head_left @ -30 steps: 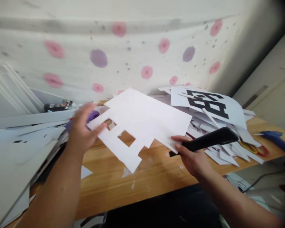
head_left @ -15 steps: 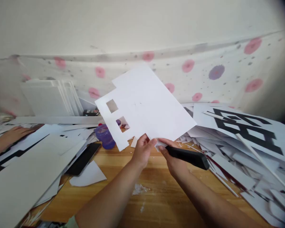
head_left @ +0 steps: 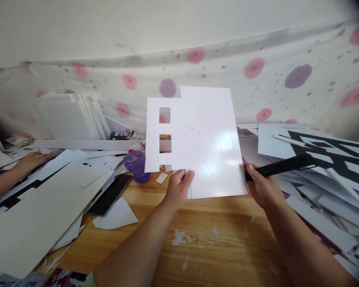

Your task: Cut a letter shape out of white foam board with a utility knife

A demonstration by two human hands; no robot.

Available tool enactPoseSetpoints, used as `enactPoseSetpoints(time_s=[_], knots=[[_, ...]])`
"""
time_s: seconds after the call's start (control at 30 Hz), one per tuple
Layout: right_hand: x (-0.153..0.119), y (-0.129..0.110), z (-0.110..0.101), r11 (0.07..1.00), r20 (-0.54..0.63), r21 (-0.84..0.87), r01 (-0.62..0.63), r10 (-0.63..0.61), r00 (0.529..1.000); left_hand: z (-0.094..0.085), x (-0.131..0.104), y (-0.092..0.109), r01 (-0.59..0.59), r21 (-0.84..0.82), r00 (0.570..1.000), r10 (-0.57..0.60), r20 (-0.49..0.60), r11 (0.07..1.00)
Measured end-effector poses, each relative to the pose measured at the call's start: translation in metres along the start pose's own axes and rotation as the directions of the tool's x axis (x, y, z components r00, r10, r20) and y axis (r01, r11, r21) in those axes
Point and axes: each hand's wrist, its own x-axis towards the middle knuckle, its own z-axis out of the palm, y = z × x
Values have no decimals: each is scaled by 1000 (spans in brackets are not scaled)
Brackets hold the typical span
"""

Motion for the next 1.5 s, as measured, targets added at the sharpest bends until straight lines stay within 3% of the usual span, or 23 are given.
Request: enactPoseSetpoints(time_s=[0.13,0.3,0.57,0.8,1.0,1.33,1.5], knots=[[-9,0,9,994,-12,74,-85,86,996,6,-4,2,5,36,999,-6,51,999],[-10,3,10,998,-89,17,-68,69,994,5,-6,-3,12,11,997,-13,75,1000],[-8,5,7,996,-99,-26,-80,77,992,5,-9,-12,49,-136,995,-37,88,990],[-9,2,10,993,-111,58,-101,106,988,5,-5,-5,68,-289,996,-47,77,955],[-9,3,10,993,-106,53,-108,113,988,7,-2,1,138,-405,990,-122,65,904],[-10,2,12,966,-106,138,-219,234,966,5,-4,6,274,-513,961,-215,173,814],[-9,1,8,984,-127,100,-147,159,979,5,-3,6,292,-516,954,-206,218,805]])
